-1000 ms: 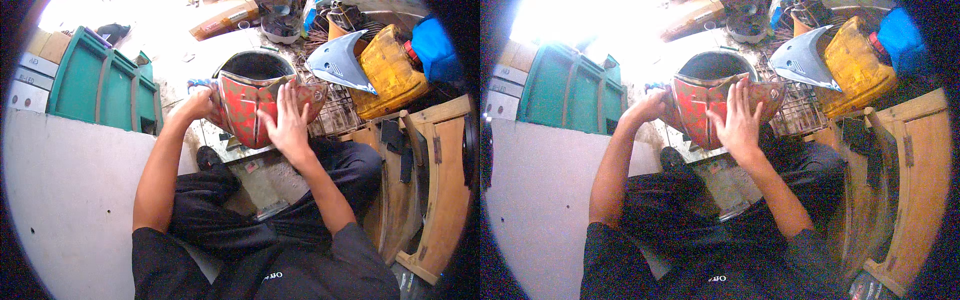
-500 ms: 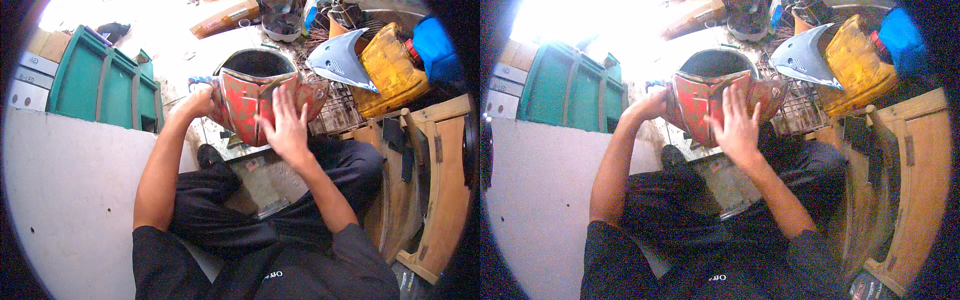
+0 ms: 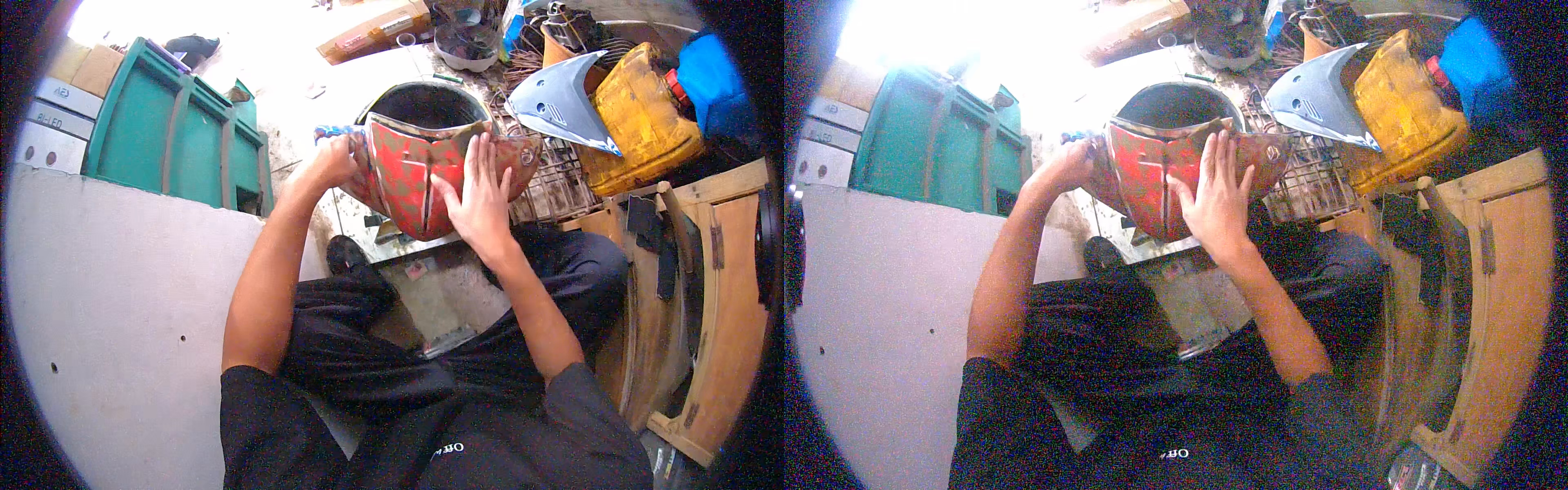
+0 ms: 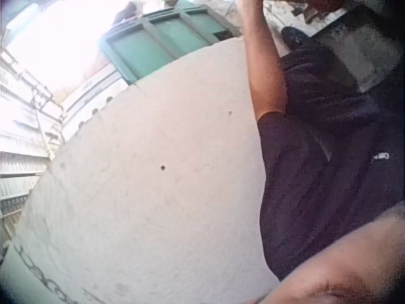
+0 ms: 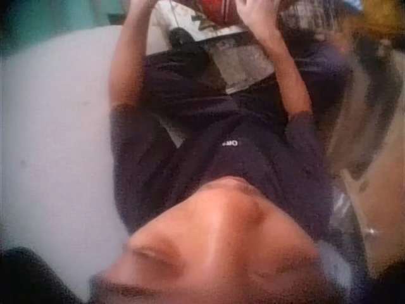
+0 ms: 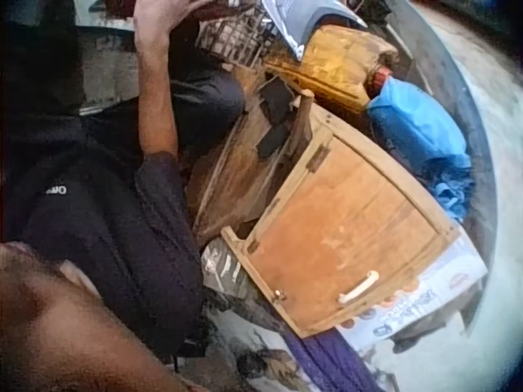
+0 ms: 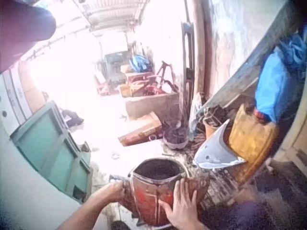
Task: The person cleans a red motorcycle fairing by hand with a cloth and water from a bucket, wiping the exterior surfaces and edges.
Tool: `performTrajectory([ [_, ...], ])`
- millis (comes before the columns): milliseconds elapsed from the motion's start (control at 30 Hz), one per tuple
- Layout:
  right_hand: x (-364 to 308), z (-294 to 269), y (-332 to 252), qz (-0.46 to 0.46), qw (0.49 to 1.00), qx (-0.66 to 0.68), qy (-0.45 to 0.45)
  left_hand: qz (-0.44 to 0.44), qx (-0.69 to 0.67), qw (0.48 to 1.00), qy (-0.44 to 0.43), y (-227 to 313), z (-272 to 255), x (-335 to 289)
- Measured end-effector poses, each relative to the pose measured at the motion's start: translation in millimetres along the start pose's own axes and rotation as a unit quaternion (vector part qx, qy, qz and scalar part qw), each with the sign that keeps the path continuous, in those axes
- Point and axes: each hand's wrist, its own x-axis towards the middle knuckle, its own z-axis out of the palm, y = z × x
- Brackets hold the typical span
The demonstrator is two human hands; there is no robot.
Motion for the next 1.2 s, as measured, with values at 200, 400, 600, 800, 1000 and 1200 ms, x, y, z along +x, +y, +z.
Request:
performTrajectory([
  [200,-8.7,-3.7,1.7,0.004,1.000,-0.011,-0.029,-0.059,-0.025,0.995,0.074,29.9,-12.3,0.3],
  [400,-14.5,-2.0,-5.4,-0.015,1.000,0.005,-0.027,-0.038,-0.002,0.998,0.055,34.1,-15.0,-4.6],
  [600,8.7,-4.0,4.6,0.036,0.999,0.014,0.011,-0.018,-0.036,0.996,0.084,22.4,-12.7,-6.1],
  [800,-18.1,0.8,-7.2,-0.096,0.994,0.011,-0.048,-0.052,0.001,0.993,0.108,31.8,-20.1,-5.7],
  [1000,17.4,-1.2,9.9,0.034,0.999,0.009,0.024,-0.027,-0.025,0.992,0.117,-4.6,-2.0,7.5],
  [1200,-1.6,-4.4,-6.9,-0.084,0.995,0.036,-0.034,-0.039,-0.118,0.986,0.110,-25.5,-1.1,10.7],
])
